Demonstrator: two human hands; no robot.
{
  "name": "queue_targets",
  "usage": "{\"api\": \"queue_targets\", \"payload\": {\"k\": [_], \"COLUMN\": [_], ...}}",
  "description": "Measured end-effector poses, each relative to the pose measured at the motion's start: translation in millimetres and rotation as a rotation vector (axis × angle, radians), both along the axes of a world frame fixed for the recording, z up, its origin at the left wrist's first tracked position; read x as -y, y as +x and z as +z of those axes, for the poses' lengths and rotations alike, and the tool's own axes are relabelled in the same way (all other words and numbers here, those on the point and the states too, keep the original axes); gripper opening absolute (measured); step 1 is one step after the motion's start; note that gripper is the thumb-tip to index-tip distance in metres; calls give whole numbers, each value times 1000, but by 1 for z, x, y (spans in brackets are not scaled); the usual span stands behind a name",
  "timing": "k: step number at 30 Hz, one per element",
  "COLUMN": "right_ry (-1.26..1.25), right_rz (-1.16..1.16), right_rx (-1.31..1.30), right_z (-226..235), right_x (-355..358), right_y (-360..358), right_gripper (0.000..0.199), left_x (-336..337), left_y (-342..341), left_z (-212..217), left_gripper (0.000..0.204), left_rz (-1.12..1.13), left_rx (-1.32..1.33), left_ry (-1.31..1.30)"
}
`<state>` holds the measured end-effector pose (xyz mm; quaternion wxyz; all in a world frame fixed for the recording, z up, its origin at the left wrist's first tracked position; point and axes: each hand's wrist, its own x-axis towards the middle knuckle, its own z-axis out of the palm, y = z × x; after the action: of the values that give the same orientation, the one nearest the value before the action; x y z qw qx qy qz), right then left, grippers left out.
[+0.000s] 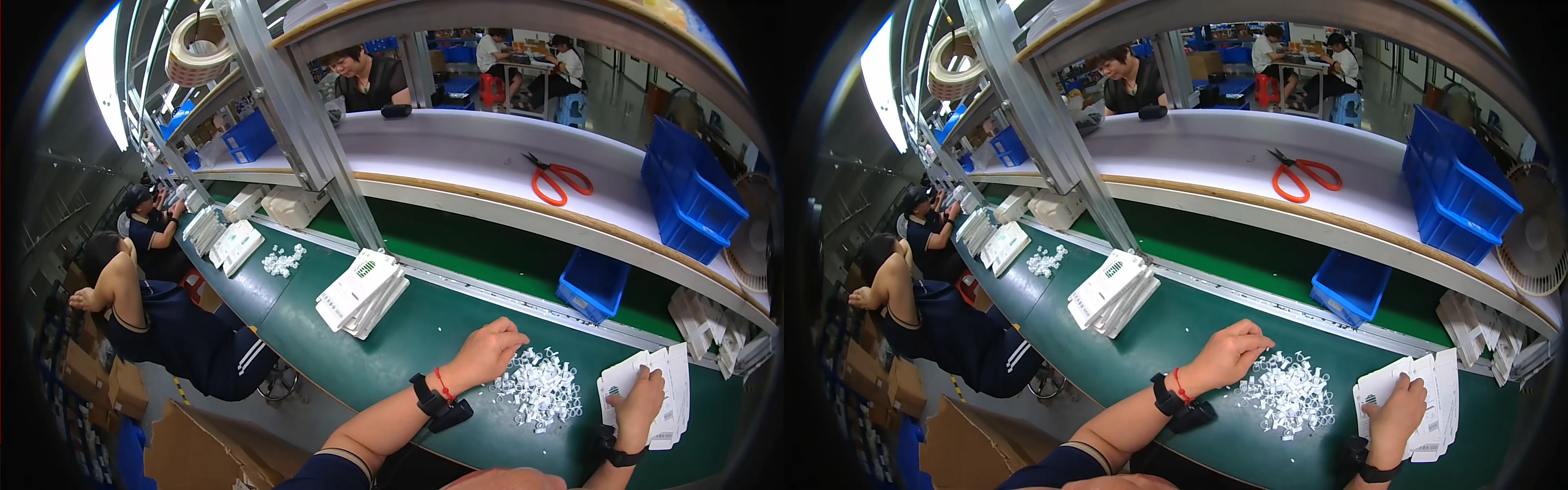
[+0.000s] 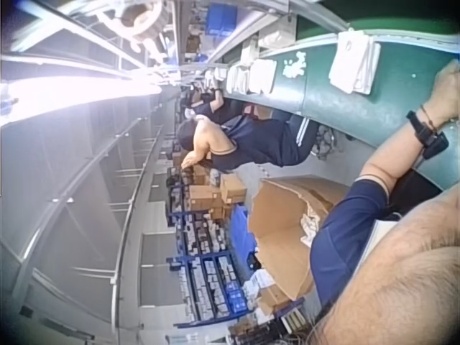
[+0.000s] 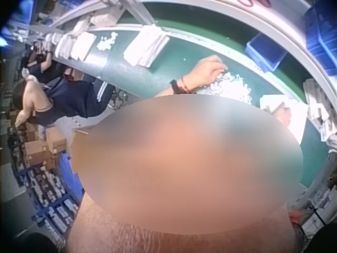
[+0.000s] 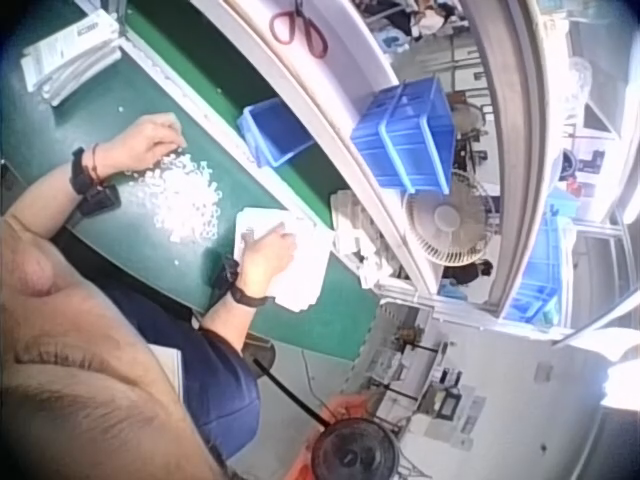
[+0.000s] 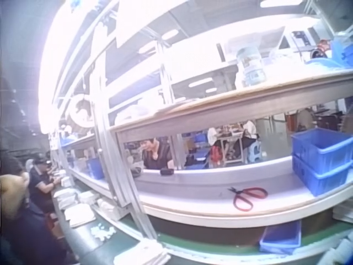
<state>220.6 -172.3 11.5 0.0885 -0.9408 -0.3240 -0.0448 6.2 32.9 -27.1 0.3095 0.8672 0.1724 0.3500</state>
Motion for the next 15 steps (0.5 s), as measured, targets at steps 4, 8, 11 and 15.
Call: {"api": "queue_targets", "payload": {"k": [4,8,11,15], "right_ry": [309,918,1164,787], "right_rz": [322,333,377,675], "right_rx": [-116,-766,-857,-544], "right_z": [-11,10,9,-5], "right_x": [31,23,-7,-27], "right_y": [30,20,-11,-56], "right_gripper": [22,27,39,38], "left_x": [4,20,31,42], "left_y": [4,4,1,3], "left_z": [7,31,33,33], "left_gripper": [16,14,13,14], "left_rz": [-17,-145,-267,-309], "left_rx": [35,85,202,171], "left_ry": [-23,-251,-198,-144]}}
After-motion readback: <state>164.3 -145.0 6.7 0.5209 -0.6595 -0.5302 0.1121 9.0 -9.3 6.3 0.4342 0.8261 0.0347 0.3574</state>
